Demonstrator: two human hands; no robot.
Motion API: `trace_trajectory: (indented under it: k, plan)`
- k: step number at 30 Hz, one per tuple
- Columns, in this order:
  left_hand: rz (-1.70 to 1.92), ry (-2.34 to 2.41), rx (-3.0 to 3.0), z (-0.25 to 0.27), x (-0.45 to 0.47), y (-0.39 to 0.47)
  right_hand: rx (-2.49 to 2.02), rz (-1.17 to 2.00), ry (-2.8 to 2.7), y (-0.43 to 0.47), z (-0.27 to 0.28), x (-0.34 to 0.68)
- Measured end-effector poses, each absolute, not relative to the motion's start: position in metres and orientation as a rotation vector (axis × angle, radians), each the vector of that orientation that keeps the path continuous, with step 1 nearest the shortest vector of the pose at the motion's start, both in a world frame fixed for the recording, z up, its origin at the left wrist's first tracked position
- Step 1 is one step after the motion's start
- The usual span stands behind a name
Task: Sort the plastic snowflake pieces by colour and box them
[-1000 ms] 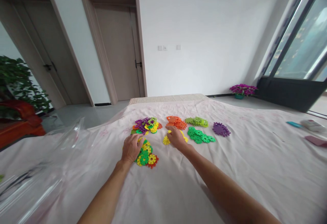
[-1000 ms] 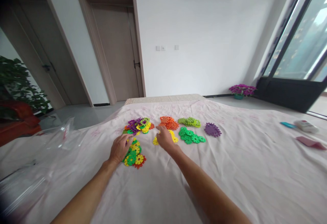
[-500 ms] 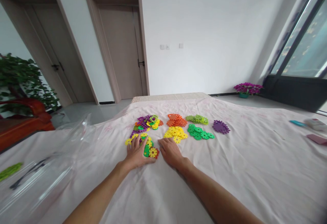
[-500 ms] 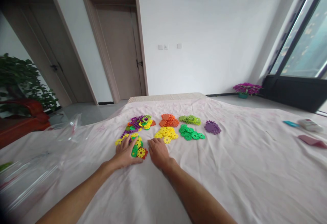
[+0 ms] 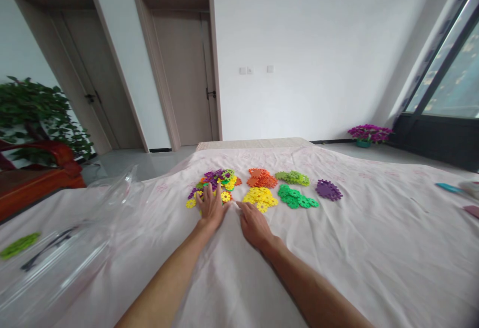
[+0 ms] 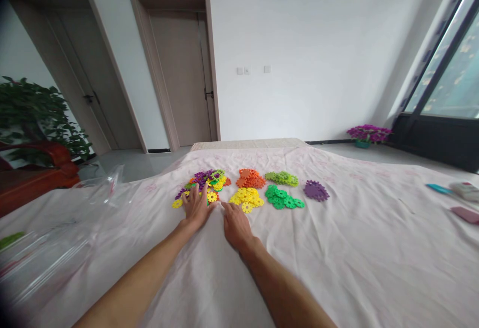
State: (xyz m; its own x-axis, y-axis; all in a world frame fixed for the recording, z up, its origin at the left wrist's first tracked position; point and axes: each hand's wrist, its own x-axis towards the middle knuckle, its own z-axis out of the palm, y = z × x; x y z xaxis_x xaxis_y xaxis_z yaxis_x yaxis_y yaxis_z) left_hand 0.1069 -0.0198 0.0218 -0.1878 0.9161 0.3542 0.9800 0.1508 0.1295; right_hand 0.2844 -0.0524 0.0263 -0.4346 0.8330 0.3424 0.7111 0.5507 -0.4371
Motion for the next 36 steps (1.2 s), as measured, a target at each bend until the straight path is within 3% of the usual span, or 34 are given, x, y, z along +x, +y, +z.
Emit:
trace_trajectory:
  k: [10, 18, 36]
  plan:
    - [-0.338, -1.849, -2.233, 0.053, 0.134, 0.057, -1.221, 0.376, -2.178, -0.048, 0.024, 0.284]
    - [-0.064, -1.863, -2.388, 0.05, 0.13, 0.107, -1.173, 0.359, -2.248, -0.048, 0.028, 0.282]
    - [-0.105, -2.069, -2.146, 0.041, 0.086, 0.036, -1.158, 0.224, -2.33, -0.048, 0.027, 0.282]
